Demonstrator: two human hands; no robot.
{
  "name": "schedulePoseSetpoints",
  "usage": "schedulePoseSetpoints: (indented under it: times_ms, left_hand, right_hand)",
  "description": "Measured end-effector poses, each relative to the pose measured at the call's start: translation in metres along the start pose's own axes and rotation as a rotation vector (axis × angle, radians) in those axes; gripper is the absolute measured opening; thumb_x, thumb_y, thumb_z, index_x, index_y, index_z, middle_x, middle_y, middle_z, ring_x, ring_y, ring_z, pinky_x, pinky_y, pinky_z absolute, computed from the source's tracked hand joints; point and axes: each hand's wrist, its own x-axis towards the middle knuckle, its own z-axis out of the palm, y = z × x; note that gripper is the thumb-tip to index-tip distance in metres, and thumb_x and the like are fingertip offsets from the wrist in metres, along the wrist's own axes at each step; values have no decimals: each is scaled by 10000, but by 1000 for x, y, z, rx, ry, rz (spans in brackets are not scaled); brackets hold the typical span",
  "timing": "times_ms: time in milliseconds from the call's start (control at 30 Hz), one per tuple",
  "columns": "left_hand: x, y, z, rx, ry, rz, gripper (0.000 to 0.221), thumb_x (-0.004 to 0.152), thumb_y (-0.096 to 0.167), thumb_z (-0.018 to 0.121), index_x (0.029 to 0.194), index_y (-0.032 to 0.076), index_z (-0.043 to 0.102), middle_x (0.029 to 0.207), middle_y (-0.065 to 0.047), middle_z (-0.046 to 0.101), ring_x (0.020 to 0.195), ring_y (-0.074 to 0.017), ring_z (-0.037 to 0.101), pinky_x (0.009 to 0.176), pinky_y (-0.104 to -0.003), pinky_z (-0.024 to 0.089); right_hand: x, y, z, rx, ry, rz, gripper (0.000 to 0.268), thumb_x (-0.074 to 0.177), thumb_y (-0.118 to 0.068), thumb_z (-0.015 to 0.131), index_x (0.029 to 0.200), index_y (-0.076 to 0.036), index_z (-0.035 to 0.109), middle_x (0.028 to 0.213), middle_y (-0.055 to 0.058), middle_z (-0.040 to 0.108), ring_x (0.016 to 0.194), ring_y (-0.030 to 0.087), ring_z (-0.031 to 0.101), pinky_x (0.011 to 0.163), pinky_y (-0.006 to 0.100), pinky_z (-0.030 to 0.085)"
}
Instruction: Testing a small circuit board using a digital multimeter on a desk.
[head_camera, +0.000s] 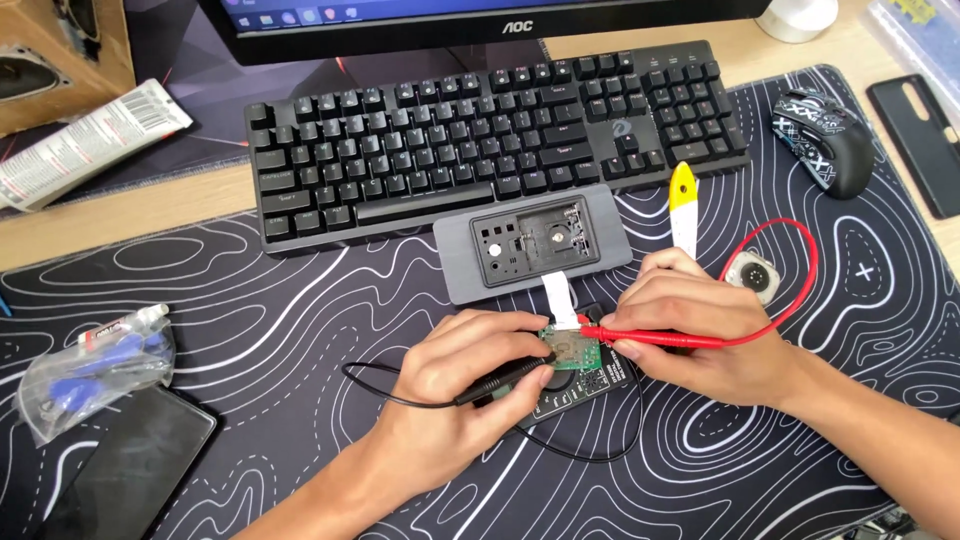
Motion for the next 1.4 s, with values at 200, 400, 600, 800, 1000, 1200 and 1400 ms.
schedulePoseSetpoints:
  times_ms: [200,400,600,800,1000,1200,1400]
  left_hand:
    - [1,0,1,49,-7,21,138,1050,133,839,1176,78,823,1294,-114,813,1109,-267,811,1034,-409,602]
    - [4,7,-2,28,-2,-7,124,1048,121,820,1147,47,820,1276,-148,853,1107,-289,856,1021,-414,634]
    - [5,7,-2,107,-23,42,119,1063,140,813,1150,59,810,1293,-137,828,1055,-290,820,973,-404,625]
    - [10,10,-6,202,-64,126,133,1069,135,811,1150,29,808,1302,-155,827,1106,-308,830,969,-407,635]
    - [15,9,-16,233,-150,196,153,1095,125,774,1191,8,794,1316,-173,817,1086,-327,832,952,-426,625]
    - [16,10,-20,227,-179,194,157,1105,117,761,1210,5,789,1319,-182,792,1113,-348,802,989,-435,647]
    - [14,7,-15,165,-139,163,145,1082,105,782,1174,-6,797,1281,-194,786,1092,-342,794,1001,-429,676]
  right_hand:
    - [-1,2,0,10,10,-12,198,1006,-167,832,1185,-83,836,1056,-6,875,903,144,810,1048,391,576]
    - [0,1,1,23,27,-25,223,1005,-180,827,1204,-79,837,1098,4,877,913,156,802,1042,401,578]
    - [4,0,1,5,35,-61,204,1027,-187,801,1201,-87,838,1086,20,800,973,167,780,1016,398,579]
    - [9,-5,2,-38,38,-83,198,1030,-177,810,1205,-86,832,1092,20,792,982,200,760,981,405,555]
    - [8,-4,2,-20,43,-92,183,1050,-178,782,1191,-71,826,1080,25,782,983,198,754,982,414,548]
    - [11,-6,1,-47,34,-105,159,1046,-165,786,1162,-63,824,1085,38,788,977,213,766,1012,426,540]
    - [11,-5,2,-15,41,-121,163,1027,-137,807,1165,-50,814,1142,82,852,1065,227,854,1029,432,628]
